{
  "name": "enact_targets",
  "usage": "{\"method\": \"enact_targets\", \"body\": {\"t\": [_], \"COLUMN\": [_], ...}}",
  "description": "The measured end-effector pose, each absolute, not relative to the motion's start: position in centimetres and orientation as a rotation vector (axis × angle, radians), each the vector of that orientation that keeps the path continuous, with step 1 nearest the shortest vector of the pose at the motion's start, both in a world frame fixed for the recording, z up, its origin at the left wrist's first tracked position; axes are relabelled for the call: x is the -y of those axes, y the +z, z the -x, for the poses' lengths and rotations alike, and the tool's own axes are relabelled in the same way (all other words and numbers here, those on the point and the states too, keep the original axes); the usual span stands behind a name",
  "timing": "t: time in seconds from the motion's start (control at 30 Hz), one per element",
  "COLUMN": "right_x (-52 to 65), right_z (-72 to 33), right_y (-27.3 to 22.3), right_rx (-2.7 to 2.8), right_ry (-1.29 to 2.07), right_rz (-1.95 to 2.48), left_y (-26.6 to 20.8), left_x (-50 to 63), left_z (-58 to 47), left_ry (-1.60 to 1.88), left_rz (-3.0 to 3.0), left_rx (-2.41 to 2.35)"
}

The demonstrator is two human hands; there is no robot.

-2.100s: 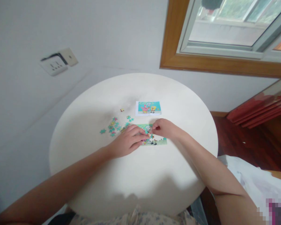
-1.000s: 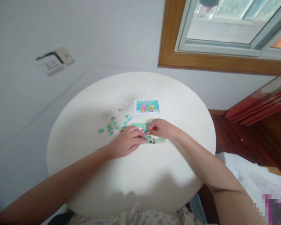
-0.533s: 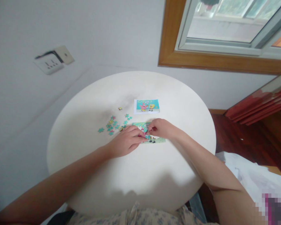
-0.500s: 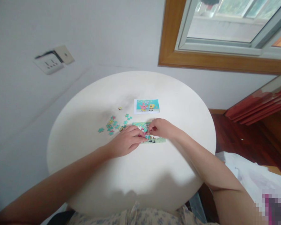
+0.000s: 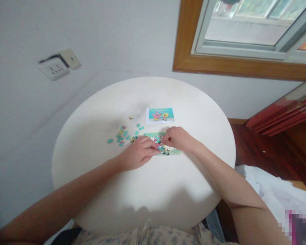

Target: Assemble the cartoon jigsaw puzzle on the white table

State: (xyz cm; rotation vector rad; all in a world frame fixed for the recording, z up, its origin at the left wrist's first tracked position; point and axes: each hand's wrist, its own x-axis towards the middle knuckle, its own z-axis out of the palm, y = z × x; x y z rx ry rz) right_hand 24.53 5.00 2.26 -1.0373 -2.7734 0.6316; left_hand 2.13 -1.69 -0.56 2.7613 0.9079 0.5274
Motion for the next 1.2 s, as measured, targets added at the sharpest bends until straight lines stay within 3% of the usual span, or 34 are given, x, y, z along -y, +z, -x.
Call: {"method": "enact_targets", "body": {"t": [0.27, 1.2], "right_x": [-4.78, -5.07], "right_z": [-24.51, -24.66], "right_y": [2.82, 2.61], "right_rx": [2.765, 2.747], "right_ry": [0.522, 0.795], "right_rz": [1.028, 1.035], "left_y": [-0.54, -0.68], "left_x": [1.75, 1.71], "left_z": [-2.07, -2.07], "left_ry": [0.513, 0.515], "left_rz": [-2.776, -2.775], "left_rx": [-0.902, -0.909]}}
